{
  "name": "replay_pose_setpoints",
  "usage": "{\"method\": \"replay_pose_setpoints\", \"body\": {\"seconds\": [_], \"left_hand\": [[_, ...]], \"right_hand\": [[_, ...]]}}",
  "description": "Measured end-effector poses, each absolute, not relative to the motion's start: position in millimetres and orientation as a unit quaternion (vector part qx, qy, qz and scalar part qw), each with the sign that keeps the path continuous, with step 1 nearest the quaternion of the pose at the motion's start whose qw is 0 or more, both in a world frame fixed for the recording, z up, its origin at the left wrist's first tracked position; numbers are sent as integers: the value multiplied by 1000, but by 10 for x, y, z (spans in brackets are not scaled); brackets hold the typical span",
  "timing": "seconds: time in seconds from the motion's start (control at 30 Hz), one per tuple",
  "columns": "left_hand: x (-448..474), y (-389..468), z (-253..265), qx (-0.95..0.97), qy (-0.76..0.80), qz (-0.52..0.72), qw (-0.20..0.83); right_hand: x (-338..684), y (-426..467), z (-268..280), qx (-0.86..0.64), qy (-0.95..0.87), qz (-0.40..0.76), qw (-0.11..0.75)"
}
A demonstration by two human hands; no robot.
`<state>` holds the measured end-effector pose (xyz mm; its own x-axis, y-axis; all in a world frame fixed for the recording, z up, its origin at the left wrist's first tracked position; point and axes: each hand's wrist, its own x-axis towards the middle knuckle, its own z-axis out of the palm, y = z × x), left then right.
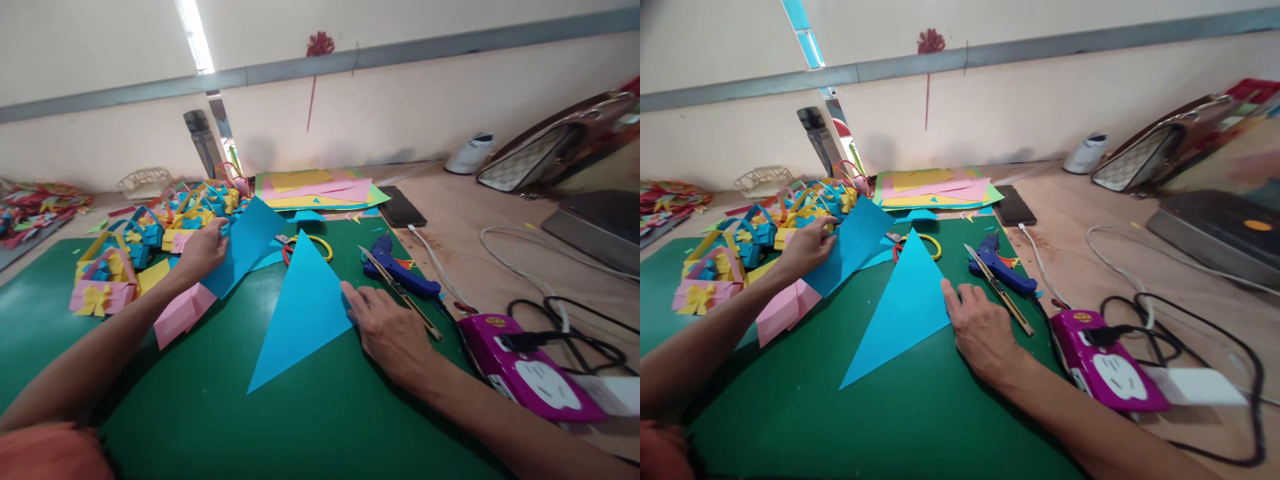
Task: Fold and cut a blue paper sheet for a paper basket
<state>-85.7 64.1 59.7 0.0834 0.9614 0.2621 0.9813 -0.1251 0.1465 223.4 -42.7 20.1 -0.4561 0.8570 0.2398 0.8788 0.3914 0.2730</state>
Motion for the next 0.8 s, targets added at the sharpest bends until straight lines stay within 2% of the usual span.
{"method": "replay_pose_setpoints", "body": {"seconds": [0.27, 0.33, 0.43, 0.67, 0.8], "left_hand": [[-760, 496, 628, -741, -658, -44, 124], [-638, 359, 662, -778, -607, 2, 161], [-445, 137, 628, -850, -507, 45, 138], [-326, 39, 408, -938, -310, 12, 157], [-378, 103, 373, -961, -256, -31, 95]], "right_hand": [[2243, -433, 229, -513, -837, -184, 38], [2247, -430, 221, -506, -839, -194, 43], [2247, -420, 203, -496, -843, -203, 47], [2229, -433, 218, -507, -840, -189, 34], [2224, -450, 250, -516, -839, -172, 25]]}}
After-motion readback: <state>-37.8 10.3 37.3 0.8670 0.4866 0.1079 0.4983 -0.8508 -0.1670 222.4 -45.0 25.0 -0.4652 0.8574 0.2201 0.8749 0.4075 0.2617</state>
